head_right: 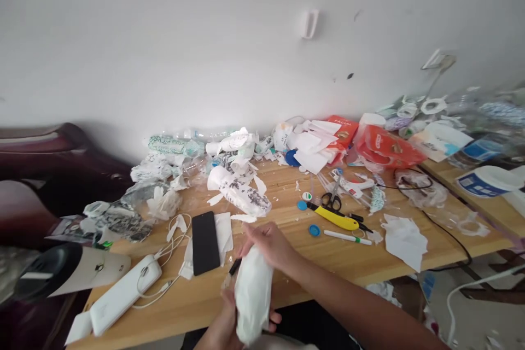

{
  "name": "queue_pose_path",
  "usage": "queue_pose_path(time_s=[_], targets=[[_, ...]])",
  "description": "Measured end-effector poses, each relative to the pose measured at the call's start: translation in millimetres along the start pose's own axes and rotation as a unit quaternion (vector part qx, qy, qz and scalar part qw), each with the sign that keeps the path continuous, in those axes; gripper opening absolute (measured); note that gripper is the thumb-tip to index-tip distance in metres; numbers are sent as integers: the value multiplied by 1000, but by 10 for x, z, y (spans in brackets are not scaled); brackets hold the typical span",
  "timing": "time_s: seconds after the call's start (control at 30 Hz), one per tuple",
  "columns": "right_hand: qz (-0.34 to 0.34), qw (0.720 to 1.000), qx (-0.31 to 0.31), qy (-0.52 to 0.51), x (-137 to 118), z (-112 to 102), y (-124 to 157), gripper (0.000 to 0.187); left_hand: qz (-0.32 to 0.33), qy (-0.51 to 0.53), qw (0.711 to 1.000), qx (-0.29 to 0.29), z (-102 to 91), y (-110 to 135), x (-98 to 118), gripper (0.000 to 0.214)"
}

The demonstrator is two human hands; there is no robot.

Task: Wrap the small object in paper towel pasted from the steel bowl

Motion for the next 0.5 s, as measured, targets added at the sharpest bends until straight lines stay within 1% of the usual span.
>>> queue_pose_path(time_s=[0.03, 0.07, 0.1, 0.13, 0.17, 0.23, 0.3, 0.37, 0.43, 0.5], targets=[[-14, 999, 36, 7, -45, -75, -38, 64, 8, 27, 1000, 3, 77, -23, 48, 91], [-29, 997, 68, 18, -87, -148, -69, 64, 35, 41, 999, 3, 141, -39, 101, 90], [-44, 994, 95, 34, -123, -214, -90, 65, 48, 35, 998, -6, 194, -46, 145, 89], [-54, 991, 116, 47, -153, -267, -97, 66, 55, 18, 998, 0, 224, -41, 184, 82], [-58, 990, 117, 61, -178, -297, -91, 67, 51, 12, 999, 2, 240, -23, 216, 71], [-60, 990, 93, 90, -228, -292, -29, 69, 49, 4, 999, 9, 239, 52, 279, 58], [-80, 988, 66, 118, -296, -214, 92, 70, 53, -8, 999, 12, 226, 165, 346, 54], [-130, 980, 57, 140, -368, -89, 252, 68, 61, -27, 998, 12, 221, 300, 418, 53], [-203, 963, 51, 167, -415, 67, 431, 60, 71, -47, 996, 11, 228, 444, 484, 53], [-277, 937, 70, 200, -421, 226, 615, 44, 75, -65, 995, 9, 237, 584, 528, 51]])
Point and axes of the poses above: each hand's wrist, its own y-axis away from the middle knuckle, its own z-axis out of the palm, x = y × z, the point moved 2 cm from there along -y, towards the middle knuckle, and after that the axes turned 7 degrees about -z, right-handed, at the moved point
